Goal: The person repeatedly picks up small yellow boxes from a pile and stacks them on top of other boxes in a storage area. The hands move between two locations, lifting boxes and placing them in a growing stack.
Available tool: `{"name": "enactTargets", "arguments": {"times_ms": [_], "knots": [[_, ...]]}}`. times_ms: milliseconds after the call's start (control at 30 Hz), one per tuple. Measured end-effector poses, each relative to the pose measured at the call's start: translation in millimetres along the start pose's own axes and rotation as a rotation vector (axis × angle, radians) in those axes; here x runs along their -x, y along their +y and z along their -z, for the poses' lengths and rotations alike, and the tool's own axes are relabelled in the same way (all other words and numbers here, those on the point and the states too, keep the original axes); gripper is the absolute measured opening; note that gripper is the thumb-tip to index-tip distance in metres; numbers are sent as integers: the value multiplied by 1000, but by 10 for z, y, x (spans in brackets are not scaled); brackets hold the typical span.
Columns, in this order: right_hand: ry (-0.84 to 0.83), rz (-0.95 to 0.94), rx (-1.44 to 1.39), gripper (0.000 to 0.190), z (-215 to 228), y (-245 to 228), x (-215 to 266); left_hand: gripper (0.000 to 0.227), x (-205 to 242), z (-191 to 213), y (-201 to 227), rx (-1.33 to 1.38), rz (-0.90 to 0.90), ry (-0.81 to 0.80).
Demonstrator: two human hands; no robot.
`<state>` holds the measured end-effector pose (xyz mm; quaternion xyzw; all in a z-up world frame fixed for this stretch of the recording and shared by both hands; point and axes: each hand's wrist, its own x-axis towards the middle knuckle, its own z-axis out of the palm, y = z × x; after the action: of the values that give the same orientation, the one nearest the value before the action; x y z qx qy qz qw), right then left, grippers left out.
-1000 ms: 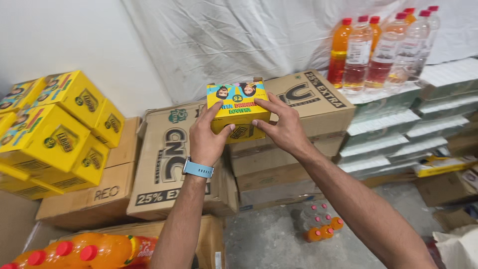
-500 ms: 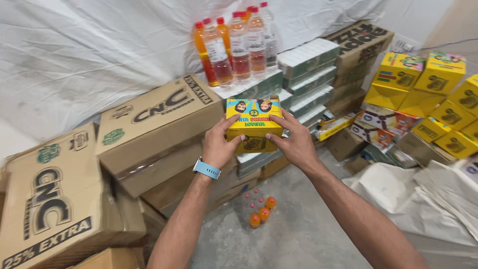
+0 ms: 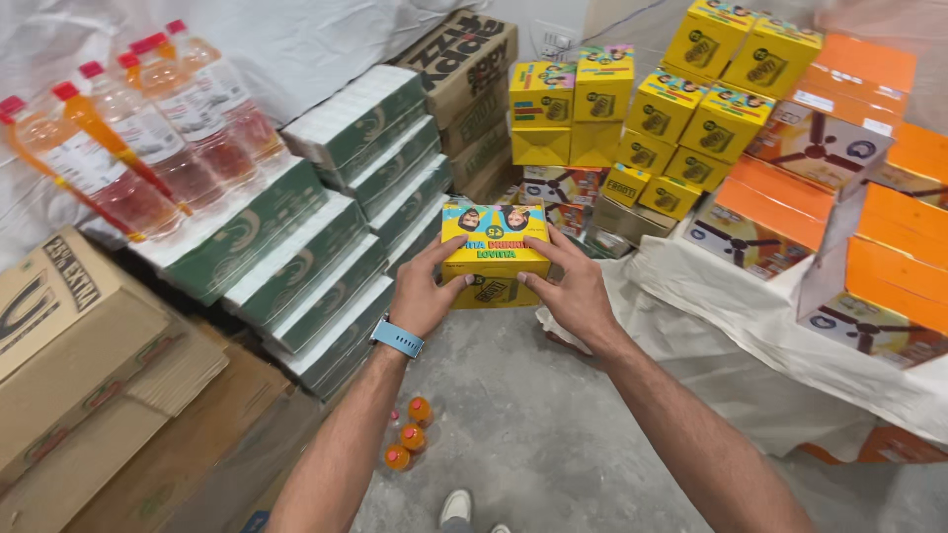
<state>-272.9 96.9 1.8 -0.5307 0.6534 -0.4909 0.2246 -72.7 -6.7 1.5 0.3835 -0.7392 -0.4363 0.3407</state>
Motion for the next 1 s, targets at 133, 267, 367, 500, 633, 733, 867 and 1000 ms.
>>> {"name": "enactTargets", "arguments": {"times_ms": [133,267,367,500,633,733,867,1000], "knots": [[74,-45,-42,55,415,341,-142,59,-462,-553,-64,15,-38,-93],[139,-99,3,56,781,646,-346,60,-919,-1046,-73,56,-71,-178],[183,-143,28,56,1033,900,-591,60,-1315,-1374,-64,81,-75,-235],[257,-193,65,55,1339,1268,-1055,59,-1988,-1768,-58,71,-99,-303],[318,-189,105,55,1579,1494,-1536,58,-2695,-2172,-180,84,-148,-352],[367,-237,111,55,1778,1770,-1838,58,-3120,-2479,-168,94,-155,-400],[432,-229,125,53,2163,2080,-2200,59,-3677,-2983,-97,138,-178,-426],[474,-214,153,50,2577,2215,-2461,66,-4161,-3445,30,150,-216,-442]]}}
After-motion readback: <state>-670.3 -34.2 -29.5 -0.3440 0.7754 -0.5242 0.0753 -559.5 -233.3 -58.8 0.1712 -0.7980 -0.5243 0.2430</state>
